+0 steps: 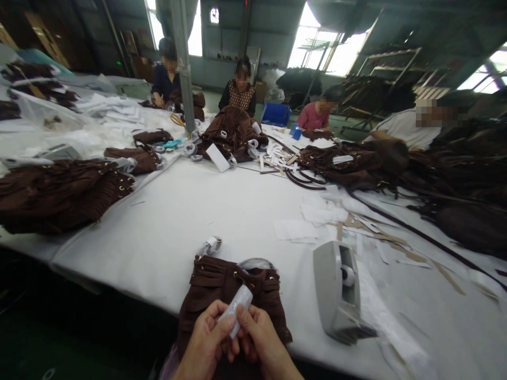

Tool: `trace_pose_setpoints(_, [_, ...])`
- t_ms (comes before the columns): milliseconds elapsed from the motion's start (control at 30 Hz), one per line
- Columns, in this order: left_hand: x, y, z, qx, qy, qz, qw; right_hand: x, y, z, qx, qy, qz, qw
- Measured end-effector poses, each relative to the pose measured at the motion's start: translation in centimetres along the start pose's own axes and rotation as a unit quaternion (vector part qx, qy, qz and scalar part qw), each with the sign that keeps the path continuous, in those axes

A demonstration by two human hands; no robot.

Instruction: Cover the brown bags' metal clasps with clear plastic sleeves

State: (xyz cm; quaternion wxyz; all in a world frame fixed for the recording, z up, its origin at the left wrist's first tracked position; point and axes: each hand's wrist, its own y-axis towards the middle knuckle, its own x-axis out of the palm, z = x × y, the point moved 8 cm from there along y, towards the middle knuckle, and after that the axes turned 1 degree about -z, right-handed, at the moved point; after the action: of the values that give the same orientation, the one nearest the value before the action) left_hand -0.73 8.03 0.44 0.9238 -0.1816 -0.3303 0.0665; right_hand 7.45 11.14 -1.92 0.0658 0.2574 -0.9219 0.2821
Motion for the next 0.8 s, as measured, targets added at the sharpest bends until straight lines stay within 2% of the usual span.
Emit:
trace_pose_setpoints(100, [0.1,-0.1,-0.8,-0.061,-0.1,0.019,0.993,0.2,0.2,-0.2,-0.041,0.05,0.006,0.998])
trace_pose_setpoints(233, [-0.9,0.0,-2.3,-0.13,-0.181,0.057,0.973,0.5,0.3,-0.8,-0.08,0.074,-0.02,0.994])
trace_pose_setpoints(300, [-1.3,0.1,-3.2,-0.16,-0.204,0.053,0.964,0.6,0.2,-1.2,-0.094,0.07,-0.033,0.993])
trace_pose_setpoints(467, [-1.9,0.4,-4.3,-0.185,-0.215,0.016,0.959,0.4,-0.1,-1.8,-0.118,0.043,-0.039,0.991])
trace_pose_setpoints(633, [-1.5,0.2,-4.1,-0.205,-0.252,0.022,0.946,0.3,-0.1,-2.2,-0.116,-0.025,-0.033,0.992])
trace_pose_setpoints(733, [-1.3,0.2,-3.6,-0.205,-0.278,0.056,0.937,-0.2,-0.2,-2.8,-0.141,-0.102,0.014,0.985])
trace_pose_setpoints(800, [-1.3,0.1,-3.6,-0.206,-0.282,0.063,0.935,-0.6,-0.4,-3.5,-0.175,-0.182,0.059,0.966])
